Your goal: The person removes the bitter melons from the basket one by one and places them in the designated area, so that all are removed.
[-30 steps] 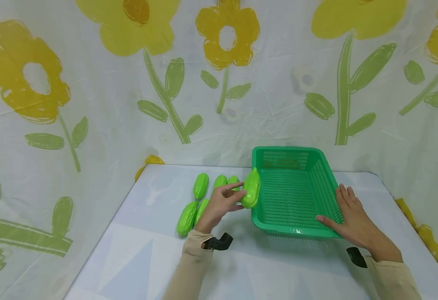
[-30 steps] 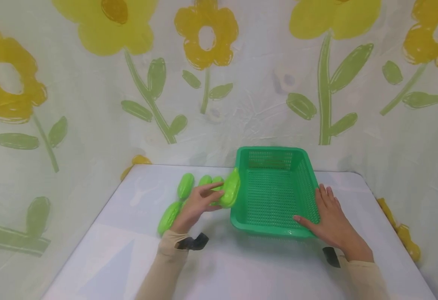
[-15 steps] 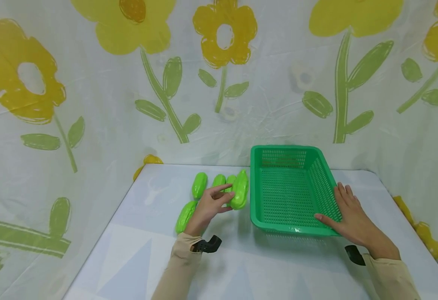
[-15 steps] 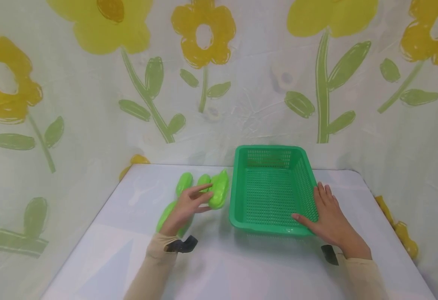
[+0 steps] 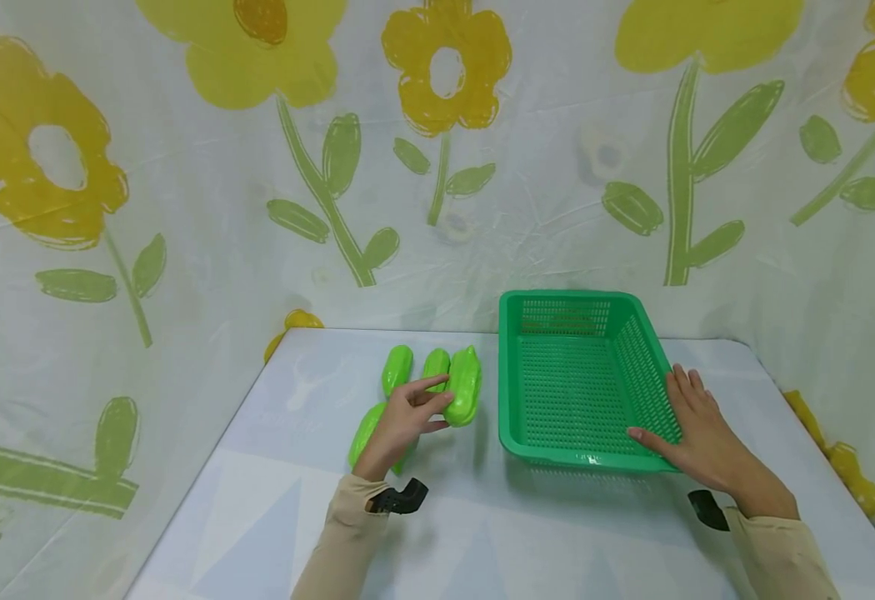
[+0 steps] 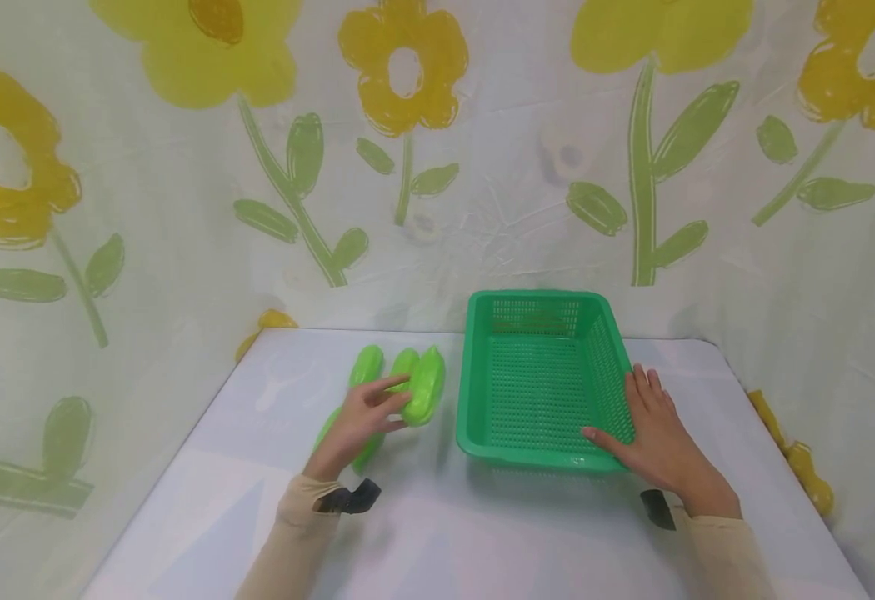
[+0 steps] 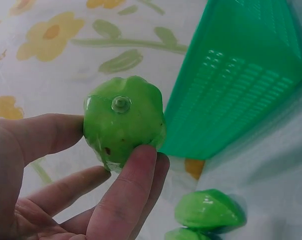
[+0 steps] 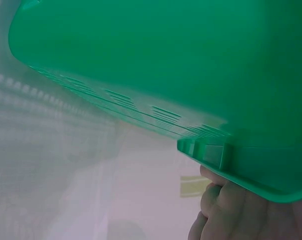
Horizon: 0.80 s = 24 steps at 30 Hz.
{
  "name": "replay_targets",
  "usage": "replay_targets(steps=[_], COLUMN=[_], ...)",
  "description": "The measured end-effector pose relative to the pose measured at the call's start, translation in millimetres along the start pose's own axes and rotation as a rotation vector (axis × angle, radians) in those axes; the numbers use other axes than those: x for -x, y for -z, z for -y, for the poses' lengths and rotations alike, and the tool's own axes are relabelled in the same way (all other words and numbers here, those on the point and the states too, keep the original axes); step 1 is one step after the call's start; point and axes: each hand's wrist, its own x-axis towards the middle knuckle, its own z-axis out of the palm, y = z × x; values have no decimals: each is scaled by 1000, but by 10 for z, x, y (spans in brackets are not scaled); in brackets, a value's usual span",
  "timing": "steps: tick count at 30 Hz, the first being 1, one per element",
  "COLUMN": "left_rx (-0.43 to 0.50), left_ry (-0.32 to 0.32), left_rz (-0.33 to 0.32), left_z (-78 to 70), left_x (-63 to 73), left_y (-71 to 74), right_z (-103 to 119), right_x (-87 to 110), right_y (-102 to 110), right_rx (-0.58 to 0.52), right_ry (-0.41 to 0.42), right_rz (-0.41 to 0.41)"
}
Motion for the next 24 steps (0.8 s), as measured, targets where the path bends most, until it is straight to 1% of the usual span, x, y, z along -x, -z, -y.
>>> replay_targets(steps=[6,12,18,24], left_rx=[3,-25,-43,-46], left_ry=[15,14,16,25], left_rz=[-21,-45,-54,-61], left_z=[22,66,113,171], left_x=[33,62,107,132], left_y=[42,85,136,168], right_z=[17,3,12,6], right_x=[1,-1,-6,8], right_y=[9,-4,14,13], right_rx=[3,2,-3,-11], right_ry=[-5,-3,-2,7], right_rz=[7,8,17,8])
